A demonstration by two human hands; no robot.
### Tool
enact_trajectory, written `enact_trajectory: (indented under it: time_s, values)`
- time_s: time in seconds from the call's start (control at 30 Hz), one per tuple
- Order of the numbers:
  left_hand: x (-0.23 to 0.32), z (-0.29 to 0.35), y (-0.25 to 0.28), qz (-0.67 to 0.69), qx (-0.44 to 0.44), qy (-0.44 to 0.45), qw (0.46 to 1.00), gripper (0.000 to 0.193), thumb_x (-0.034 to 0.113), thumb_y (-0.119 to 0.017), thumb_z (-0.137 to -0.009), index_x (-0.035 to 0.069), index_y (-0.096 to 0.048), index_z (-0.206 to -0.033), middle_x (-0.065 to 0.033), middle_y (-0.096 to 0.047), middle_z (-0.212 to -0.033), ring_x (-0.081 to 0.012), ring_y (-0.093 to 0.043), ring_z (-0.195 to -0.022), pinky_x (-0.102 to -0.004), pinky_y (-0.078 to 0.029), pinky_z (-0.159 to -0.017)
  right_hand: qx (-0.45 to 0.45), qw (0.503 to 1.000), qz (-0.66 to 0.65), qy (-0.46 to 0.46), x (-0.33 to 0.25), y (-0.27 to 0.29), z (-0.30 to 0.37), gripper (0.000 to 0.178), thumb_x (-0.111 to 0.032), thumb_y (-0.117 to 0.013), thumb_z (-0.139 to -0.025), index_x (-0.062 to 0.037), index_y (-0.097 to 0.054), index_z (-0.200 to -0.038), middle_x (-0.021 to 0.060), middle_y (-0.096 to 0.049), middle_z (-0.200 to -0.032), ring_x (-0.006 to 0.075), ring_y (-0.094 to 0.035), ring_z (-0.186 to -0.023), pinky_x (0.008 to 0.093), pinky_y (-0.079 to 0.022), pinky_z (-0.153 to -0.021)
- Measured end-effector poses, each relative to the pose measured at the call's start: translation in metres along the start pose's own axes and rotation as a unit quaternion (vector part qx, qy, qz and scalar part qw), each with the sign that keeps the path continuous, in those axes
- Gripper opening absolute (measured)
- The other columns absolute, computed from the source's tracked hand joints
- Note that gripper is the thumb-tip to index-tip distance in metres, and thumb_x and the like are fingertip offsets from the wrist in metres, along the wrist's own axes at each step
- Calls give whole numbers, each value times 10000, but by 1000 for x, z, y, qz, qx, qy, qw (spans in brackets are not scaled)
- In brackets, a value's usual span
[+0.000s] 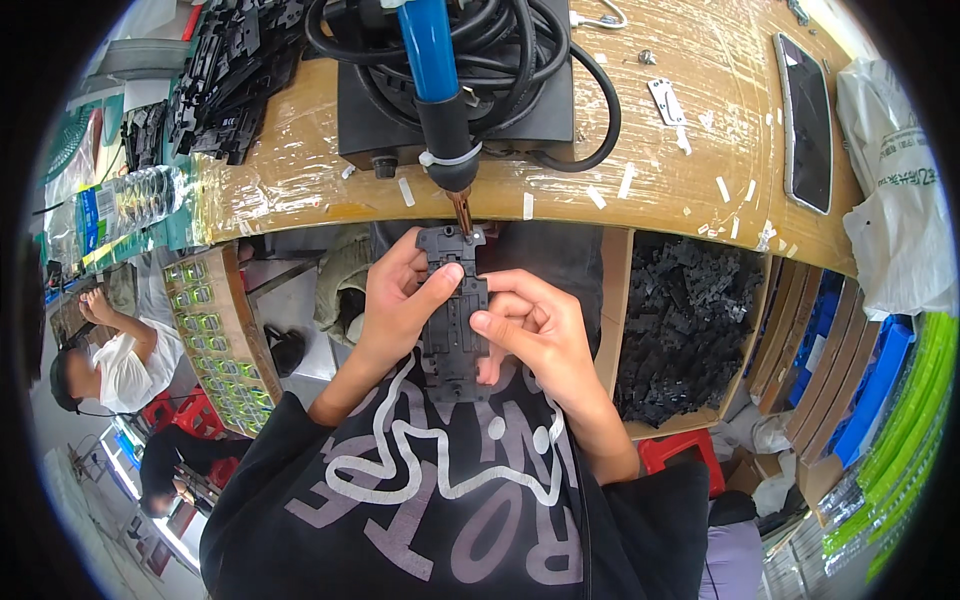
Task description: The person assembles small black plastic electronic housings by inserting tiny components into slots and pressing them into place. They repeatedly pick up housings from a pile, insert parts, and place the assembled units into a cardboard box. The work is performed at a cluttered workbench with a soldering iron visible but not used.
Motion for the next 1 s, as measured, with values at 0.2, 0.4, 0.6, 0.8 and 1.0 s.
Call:
enact_trajectory:
  time_s: [0.2, 0.4, 0.6, 0.8, 1.0]
  values:
    - [0, 0, -1, -1, 5, 11, 1000, 224, 70, -518, -803, -14, -464, -1003, -52, -552, -857, -67, -498, -770, -215, -411, -683, 5, 1000, 0, 9, 3, 1, 0, 238, 10, -532, -769, 62, -469, -992, 69, -548, -638, 142, -552, -463, 221, -447, -419]
    - [0, 4, -2, -1, 5, 26, 1000, 217, 67, -515, -806, -13, -464, -1001, -49, -555, -848, -65, -501, -765, -212, -412, -683, 9, 1000, -6, 3, 7, 2, 3, 231, 12, -533, -768, 61, -467, -984, 58, -537, -622, 141, -553, -466, 223, -448, -416]
    - [2, 2, -3, 7, 14, 11, 1000, 205, 62, -514, -806, -16, -464, -990, -51, -555, -851, -64, -501, -763, -212, -410, -684, 12, 1000, -2, 2, -2, -2, 3, 226, 19, -534, -766, 60, -467, -978, 50, -529, -609, 139, -552, -465, 222, -446, -413]
    - [0, 1, -1, 3, -1, 9, 1000, 192, 60, -512, -809, -16, -468, -980, -56, -557, -858, -68, -504, -767, -212, -410, -687, 15, 1000, -6, 6, 2, -1, 2, 226, 24, -534, -764, 57, -460, -975, 51, -529, -607, 140, -551, -462, 223, -447, -414]
    - [-2, 6, -1, -7, -2, 20, 1000, 207, 68, -518, -808, -13, -465, -990, -61, -556, -858, -71, -508, -772, -213, -415, -685, 10, 1000, -2, 1, 7, 1, 4, 228, 22, -536, -764, 53, -457, -975, 51, -529, -613, 140, -551, -462, 222, -449, -416]
Point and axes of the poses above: each hand's wrist, its own z-axis away from the middle knuckle, its own y-axis out of the back of the hand, x = y × z, the point moved 1 cm from there along -z, towards the middle knuckle
